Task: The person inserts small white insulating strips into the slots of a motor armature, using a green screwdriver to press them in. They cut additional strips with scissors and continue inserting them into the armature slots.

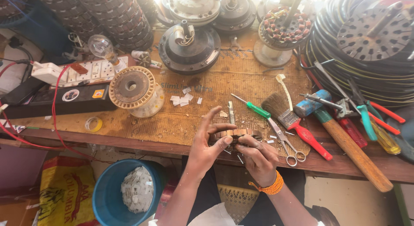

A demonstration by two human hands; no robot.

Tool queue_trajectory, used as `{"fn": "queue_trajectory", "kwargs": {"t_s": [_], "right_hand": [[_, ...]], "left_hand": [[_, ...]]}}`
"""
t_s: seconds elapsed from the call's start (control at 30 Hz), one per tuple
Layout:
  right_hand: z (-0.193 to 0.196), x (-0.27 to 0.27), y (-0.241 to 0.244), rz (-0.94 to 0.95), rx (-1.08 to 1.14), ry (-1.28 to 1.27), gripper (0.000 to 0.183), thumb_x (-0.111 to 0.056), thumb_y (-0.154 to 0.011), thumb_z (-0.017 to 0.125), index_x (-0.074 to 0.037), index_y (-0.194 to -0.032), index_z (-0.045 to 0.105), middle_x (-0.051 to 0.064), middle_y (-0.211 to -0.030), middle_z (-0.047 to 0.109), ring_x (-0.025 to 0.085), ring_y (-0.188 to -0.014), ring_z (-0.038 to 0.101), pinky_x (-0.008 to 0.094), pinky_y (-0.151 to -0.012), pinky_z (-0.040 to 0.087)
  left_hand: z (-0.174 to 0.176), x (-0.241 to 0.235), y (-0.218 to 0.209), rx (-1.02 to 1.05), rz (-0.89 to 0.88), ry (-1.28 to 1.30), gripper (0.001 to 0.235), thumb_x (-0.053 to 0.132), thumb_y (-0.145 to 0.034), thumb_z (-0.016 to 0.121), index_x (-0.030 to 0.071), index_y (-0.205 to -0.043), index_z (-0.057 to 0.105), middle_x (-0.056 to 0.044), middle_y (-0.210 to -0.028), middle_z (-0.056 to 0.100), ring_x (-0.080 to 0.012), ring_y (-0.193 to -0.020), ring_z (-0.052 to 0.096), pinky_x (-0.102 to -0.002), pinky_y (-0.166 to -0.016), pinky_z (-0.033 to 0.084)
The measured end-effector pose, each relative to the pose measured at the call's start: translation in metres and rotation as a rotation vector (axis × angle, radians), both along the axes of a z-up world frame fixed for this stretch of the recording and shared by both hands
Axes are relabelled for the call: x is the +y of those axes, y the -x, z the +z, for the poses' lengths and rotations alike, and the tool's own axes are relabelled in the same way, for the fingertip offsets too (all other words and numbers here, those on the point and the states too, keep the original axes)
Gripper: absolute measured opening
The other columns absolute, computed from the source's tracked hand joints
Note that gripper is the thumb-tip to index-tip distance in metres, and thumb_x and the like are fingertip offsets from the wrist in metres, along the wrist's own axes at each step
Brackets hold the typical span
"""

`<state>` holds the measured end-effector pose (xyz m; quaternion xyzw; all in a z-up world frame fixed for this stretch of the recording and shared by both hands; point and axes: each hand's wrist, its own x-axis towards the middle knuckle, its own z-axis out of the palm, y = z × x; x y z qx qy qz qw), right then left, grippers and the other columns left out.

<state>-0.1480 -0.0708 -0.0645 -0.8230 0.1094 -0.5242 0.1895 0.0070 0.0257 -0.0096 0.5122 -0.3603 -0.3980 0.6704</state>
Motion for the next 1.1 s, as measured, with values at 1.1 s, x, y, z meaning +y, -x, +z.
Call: {"fn": "queue_trajectory", "kwargs": {"t_s": [1.1], "right_hand": [[0.016,0.018,0.019,-0.294,-0.183,-0.073,0.021,0.005,-0.085,0.081,-0.003,-0.101,0.071,0.01,-0.096,0.074,0.023,-0.093,0.075,0.033,-0.083,0.062]], "left_hand": [[0.021,-0.001,0.007,-0.863,-0.148,-0.06,0.046,0.014,-0.087,0.075,0.013,-0.132,0.064,-0.007,-0.108,0.072,-0.0281,-0.103,0.061,-0.041,-0.093,0.05]]}}
